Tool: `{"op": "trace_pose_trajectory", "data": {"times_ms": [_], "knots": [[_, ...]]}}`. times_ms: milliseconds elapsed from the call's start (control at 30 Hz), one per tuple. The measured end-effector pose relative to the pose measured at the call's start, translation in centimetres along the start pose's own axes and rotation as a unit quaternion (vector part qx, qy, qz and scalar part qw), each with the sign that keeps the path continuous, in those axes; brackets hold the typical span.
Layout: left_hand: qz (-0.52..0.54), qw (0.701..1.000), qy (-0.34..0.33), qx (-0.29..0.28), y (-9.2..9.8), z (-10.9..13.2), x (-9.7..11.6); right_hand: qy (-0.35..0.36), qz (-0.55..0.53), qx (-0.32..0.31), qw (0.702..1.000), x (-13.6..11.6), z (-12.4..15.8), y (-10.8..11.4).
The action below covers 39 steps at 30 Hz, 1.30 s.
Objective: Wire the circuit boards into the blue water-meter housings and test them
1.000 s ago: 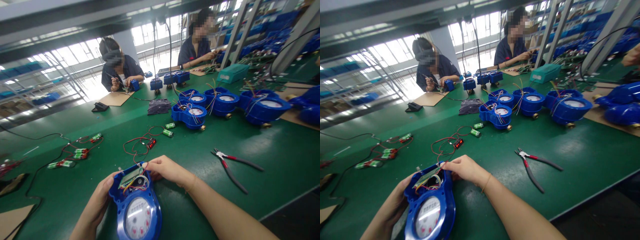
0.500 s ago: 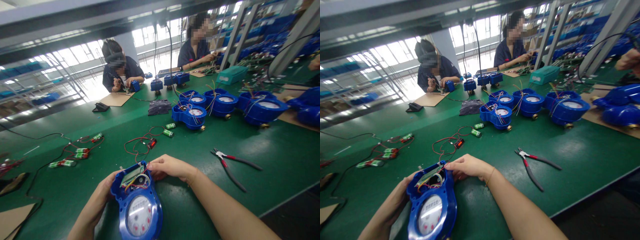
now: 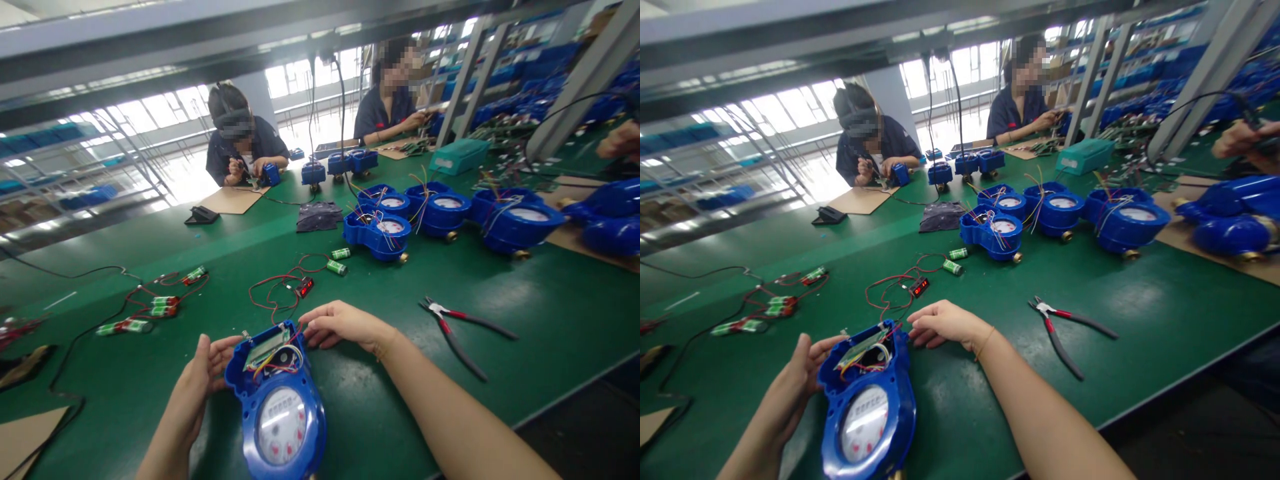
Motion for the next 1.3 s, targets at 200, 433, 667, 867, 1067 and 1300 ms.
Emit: {"op": "trace_pose_trajectory", "data": {"times_ms": [200, 433, 667, 867, 1067, 1300], "knots": [[-0.015, 0.997, -0.053, 0.05, 1.0, -0.1, 0.9, 0.0, -0.005, 0.009, 1.0, -0.2, 0.1, -0.1], [0.009, 0.994, -0.073, 0.083, 2.2, -0.7, 1.0, 0.031, -0.023, 0.022, 0.999, -0.2, -0.7, 0.2], [0.019, 0.992, -0.061, 0.106, 3.5, -2.1, 0.0, 0.165, -0.013, 0.174, 0.971, -3.0, 0.1, 3.3], [0.011, 0.992, -0.067, 0.11, 3.6, -3.0, -0.5, 0.292, 0.081, 0.423, 0.854, -8.1, 6.3, 11.5], [0.001, 0.992, -0.076, 0.104, 2.6, -2.4, -0.2, 0.229, 0.248, 0.564, 0.753, -9.3, 8.2, 21.4], [-0.028, 0.994, -0.084, 0.069, 2.1, -4.6, -1.1, 0.251, 0.234, 0.529, 0.776, -8.4, 5.5, 23.9]]}}
Point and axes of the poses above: each hand's wrist, its own z-axis away from the middle knuckle, its own y-axis out of the back of the hand, x = y × z, the point moved 10 cm from there along -z, towards the middle knuckle, and after that the axes turned 4 degrees about x, right-handed, at the moved point
